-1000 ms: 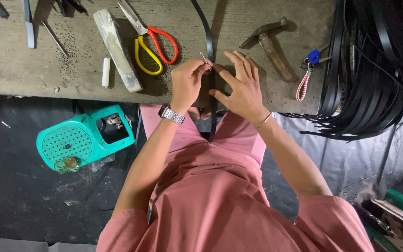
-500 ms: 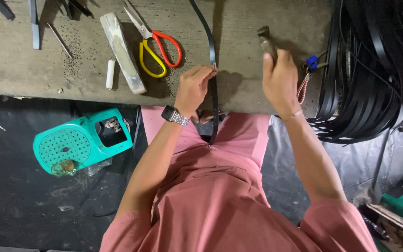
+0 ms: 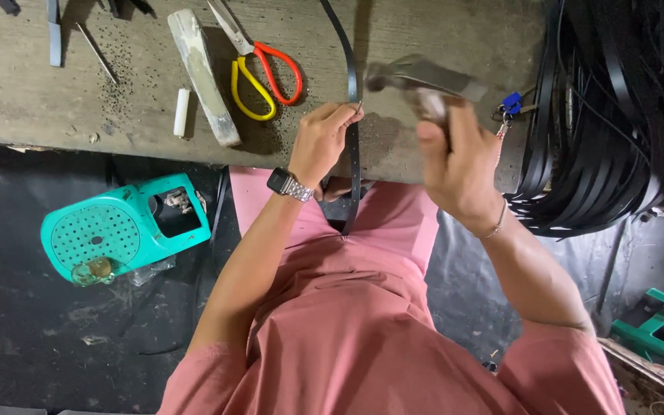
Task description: Punching holes in a leather strap using a manual punch and a hammer on a workbench.
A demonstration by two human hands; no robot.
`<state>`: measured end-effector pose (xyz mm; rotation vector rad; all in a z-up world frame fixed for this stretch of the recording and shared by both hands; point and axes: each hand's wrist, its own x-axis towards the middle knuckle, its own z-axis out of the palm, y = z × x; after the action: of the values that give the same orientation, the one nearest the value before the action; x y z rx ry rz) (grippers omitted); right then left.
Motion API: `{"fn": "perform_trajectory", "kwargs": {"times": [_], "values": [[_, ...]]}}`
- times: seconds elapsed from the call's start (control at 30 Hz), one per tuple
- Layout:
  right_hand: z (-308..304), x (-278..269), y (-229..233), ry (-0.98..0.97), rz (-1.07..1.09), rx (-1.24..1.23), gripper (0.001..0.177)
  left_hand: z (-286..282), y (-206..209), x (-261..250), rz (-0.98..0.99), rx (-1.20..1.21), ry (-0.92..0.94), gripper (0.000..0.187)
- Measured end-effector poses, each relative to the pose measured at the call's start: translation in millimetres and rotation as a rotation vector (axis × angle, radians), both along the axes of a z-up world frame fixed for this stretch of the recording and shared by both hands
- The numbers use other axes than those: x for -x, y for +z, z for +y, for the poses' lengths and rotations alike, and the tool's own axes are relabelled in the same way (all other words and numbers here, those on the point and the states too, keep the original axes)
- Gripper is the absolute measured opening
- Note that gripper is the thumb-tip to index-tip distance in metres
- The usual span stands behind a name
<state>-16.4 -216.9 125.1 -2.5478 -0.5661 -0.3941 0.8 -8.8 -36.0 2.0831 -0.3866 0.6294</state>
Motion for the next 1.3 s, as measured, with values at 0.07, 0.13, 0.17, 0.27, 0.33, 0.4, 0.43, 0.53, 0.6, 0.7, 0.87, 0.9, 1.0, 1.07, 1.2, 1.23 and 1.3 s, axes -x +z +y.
{"fn": "perform_trajectory", "kwargs": {"times": [0.07, 0.13, 0.17, 0.27, 0.33, 0.4, 0.43, 0.53, 0.6, 0.7, 0.87, 0.9, 1.0, 1.07, 1.2, 1.23, 1.3], "values": [[-13, 1, -35, -0.023, -0.036, 0.046, 0.049, -1, 2, 2, 0.002, 0.004, 0.001, 0.014], [-11, -3, -46, -0.046, -0.085, 0.087, 0.050, 1, -1, 0, -0.009, 0.003, 0.002, 0.014], [-3, -5, -41, 0.012, 0.013, 0.073, 0.048, 3, -5, 0, -0.005, -0.011, 0.001, 0.012], [-3, -11, -40, 0.040, 0.081, 0.016, 0.043, 0, 4, 0, 0.002, -0.004, -0.015, 0.013], [-11, -18, -54, 0.024, 0.067, -0.025, 0.040, 0, 13, 4, 0.021, 0.019, -0.015, 0.015], [-24, -31, -78, -0.181, -0.222, 0.190, 0.035, -1, 19, 3, 0.028, 0.039, -0.001, 0.011], [-26, -34, -84, -0.176, -0.220, 0.191, 0.035, -1, 15, 4, 0.031, 0.040, 0.003, 0.011], [-25, -44, -95, -0.281, -0.366, 0.323, 0.031, 2, 8, 0, 0.009, -0.018, 0.009, 0.013], [-20, -40, -94, -0.250, -0.326, 0.472, 0.034, 2, 10, 2, 0.026, -0.010, -0.022, 0.011], [-1, -40, -102, 0.010, -0.297, 0.236, 0.027, 0, -5, 0, 0.051, 0.005, -0.013, 0.014], [26, -49, -121, 0.270, -0.082, -0.006, 0.050, 1, 13, -3, 0.082, 0.095, -0.019, 0.014], [28, -47, -121, 0.265, -0.081, 0.052, 0.050, 2, 21, 1, 0.090, 0.138, -0.021, 0.015], [33, -38, -112, 0.244, -0.076, 0.041, 0.049, 9, 24, 2, 0.145, 0.326, 0.128, 0.021], [34, -33, -114, 0.239, -0.060, 0.034, 0.050, 14, 36, 2, 0.179, 0.448, 0.110, 0.018], [34, -20, -104, 0.215, 0.031, 0.016, 0.050, 7, 34, 0, 0.174, 0.488, 0.091, 0.013], [34, -18, -105, 0.213, 0.033, 0.016, 0.050, 7, 33, 0, 0.177, 0.488, 0.089, 0.013], [32, -16, -107, 0.213, 0.015, 0.026, 0.057, 7, 31, 0, 0.174, 0.407, 0.067, 0.011]]}}
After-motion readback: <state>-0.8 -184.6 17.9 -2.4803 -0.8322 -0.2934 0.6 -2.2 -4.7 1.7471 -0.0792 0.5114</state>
